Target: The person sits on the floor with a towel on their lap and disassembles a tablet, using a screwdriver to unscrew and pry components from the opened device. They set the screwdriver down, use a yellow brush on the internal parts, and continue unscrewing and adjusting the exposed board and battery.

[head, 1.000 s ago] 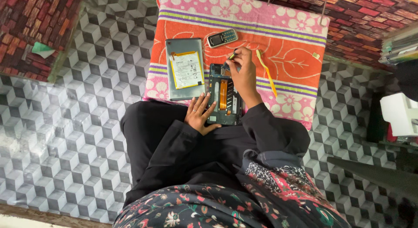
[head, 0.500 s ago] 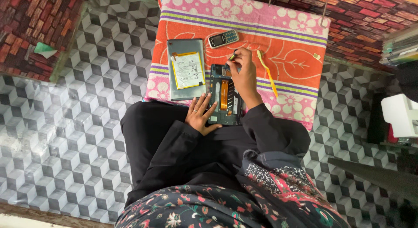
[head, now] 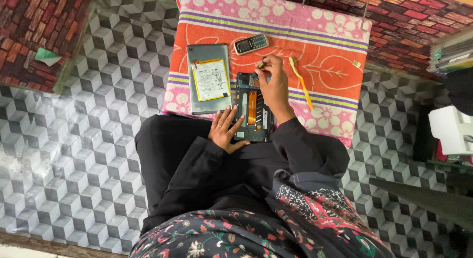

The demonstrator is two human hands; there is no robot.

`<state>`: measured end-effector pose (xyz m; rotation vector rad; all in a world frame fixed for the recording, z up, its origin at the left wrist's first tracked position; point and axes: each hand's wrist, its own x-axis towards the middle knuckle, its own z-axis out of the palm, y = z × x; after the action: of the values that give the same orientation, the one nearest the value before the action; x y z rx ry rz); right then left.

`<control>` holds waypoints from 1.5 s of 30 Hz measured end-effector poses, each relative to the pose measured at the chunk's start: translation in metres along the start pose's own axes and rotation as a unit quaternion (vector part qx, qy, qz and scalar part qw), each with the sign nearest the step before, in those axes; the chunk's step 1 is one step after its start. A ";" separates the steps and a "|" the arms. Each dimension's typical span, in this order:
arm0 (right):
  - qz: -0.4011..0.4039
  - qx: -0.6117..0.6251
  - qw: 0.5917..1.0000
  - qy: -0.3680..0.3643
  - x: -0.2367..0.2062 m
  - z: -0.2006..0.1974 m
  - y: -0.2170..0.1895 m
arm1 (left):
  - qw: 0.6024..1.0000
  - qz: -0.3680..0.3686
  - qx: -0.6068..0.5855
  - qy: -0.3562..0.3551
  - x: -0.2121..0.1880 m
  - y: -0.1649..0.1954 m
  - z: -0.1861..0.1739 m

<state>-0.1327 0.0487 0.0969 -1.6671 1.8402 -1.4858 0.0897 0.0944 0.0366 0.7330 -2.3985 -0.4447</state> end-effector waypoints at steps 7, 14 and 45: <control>0.005 0.028 1.000 0.003 0.001 0.000 -0.001 | 1.000 0.000 -0.001 0.001 0.001 0.001 0.000; 0.000 0.041 0.999 0.003 0.001 0.000 0.001 | 1.000 -0.003 0.004 -0.003 0.001 0.001 0.001; 0.016 0.052 0.998 0.011 -0.001 -0.005 0.001 | 1.000 -0.001 -0.009 0.002 -0.002 -0.003 0.003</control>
<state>-0.1363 0.0524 0.0980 -1.5734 1.7605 -1.5653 0.0903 0.0934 0.0325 0.7278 -2.3877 -0.4644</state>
